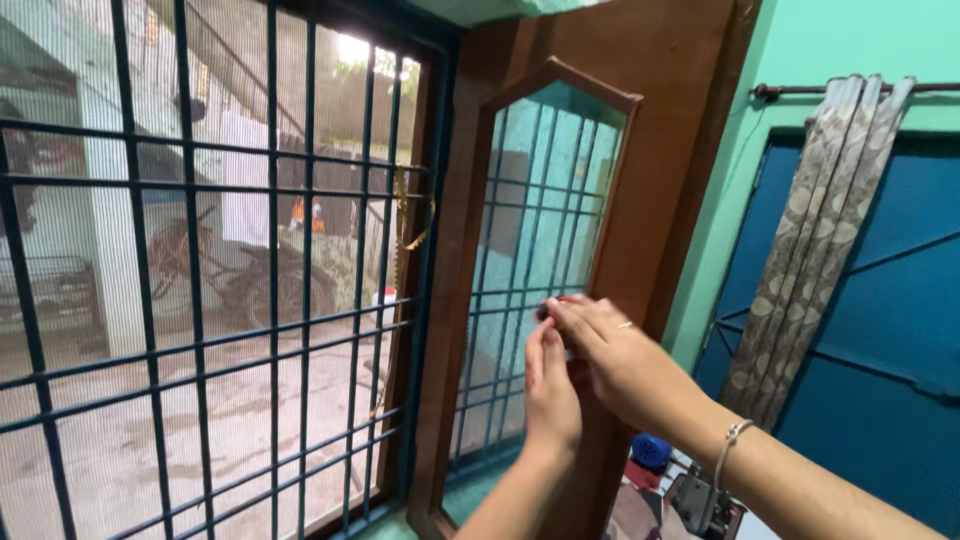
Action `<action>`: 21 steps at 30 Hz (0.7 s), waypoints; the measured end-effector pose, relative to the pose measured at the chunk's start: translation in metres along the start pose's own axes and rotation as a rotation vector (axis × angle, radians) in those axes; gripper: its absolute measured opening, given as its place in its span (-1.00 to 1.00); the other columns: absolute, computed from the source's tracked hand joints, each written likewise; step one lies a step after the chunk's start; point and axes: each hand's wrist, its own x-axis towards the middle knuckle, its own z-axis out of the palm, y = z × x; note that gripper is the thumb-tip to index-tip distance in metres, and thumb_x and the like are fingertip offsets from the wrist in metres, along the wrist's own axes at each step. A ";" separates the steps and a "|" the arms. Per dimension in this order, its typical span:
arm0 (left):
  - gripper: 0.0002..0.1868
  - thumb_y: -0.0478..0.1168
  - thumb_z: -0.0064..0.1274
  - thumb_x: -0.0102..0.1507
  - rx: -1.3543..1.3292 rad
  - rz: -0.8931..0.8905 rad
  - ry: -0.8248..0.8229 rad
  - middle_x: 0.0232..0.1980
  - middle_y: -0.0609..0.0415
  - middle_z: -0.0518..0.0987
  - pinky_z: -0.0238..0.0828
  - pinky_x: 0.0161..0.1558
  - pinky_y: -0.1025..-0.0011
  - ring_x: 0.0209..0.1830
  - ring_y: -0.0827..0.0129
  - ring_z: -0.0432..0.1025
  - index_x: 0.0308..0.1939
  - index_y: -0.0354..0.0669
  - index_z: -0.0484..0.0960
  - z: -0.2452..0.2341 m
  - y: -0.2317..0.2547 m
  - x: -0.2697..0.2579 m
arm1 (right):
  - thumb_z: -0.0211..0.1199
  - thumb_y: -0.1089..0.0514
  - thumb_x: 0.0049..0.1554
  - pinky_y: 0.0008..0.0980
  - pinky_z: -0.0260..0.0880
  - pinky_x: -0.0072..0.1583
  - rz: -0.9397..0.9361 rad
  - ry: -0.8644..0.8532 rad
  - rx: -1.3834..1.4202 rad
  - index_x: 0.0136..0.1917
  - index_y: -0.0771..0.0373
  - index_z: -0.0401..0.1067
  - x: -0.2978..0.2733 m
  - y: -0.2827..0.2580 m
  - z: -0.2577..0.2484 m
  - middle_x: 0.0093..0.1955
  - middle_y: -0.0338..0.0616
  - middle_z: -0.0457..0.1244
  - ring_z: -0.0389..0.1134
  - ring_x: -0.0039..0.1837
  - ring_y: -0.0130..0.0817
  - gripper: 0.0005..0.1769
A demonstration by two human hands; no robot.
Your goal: The person applies liquid from a small bottle onto a patterned cloth and wipes the wooden window frame and metal grille. The person repeatedly wipes the frame edges and grille bars with the cloth, focusing on the upper and side sections of the window.
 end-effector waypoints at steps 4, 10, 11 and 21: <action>-0.73 -0.13 -0.18 0.40 -0.400 -0.398 0.025 0.05 -0.08 0.63 0.48 0.06 0.29 0.01 0.25 0.52 0.07 -0.17 0.49 0.013 0.045 0.037 | 0.33 0.14 -0.05 0.08 -0.15 0.50 -0.027 -0.141 0.200 0.55 0.34 0.04 0.019 0.000 -0.015 0.52 0.18 0.01 -0.11 0.62 0.14 -0.04; -0.77 -0.17 -0.14 0.40 0.073 0.156 0.240 -0.02 -0.05 0.50 0.45 -0.11 0.24 -0.15 0.17 0.48 -0.02 -0.20 0.55 0.040 0.070 0.099 | 0.28 0.05 0.13 0.16 -0.17 0.59 -0.009 0.444 -0.684 0.47 0.10 0.13 0.060 0.035 -0.045 0.58 0.25 -0.02 -0.06 0.64 0.20 -0.32; -0.79 -0.18 -0.10 0.41 0.244 0.346 0.298 0.06 -0.09 0.45 0.44 -0.02 0.29 -0.06 0.15 0.47 -0.01 -0.17 0.59 0.051 0.076 0.110 | 0.27 0.04 0.14 0.17 -0.06 0.55 0.085 0.551 -0.643 0.53 0.17 0.08 0.067 0.040 -0.047 0.55 0.40 -0.04 -0.02 0.59 0.35 -0.24; -0.81 -0.09 -0.13 0.39 0.433 0.586 0.403 0.09 0.07 0.61 0.37 0.15 0.15 0.10 0.17 0.46 0.01 0.00 0.50 0.142 0.073 0.185 | 0.19 0.01 0.30 0.16 0.42 0.05 0.538 0.689 -0.104 0.62 -0.07 -0.09 0.082 0.086 -0.025 0.40 0.30 0.08 0.38 0.06 0.39 -0.26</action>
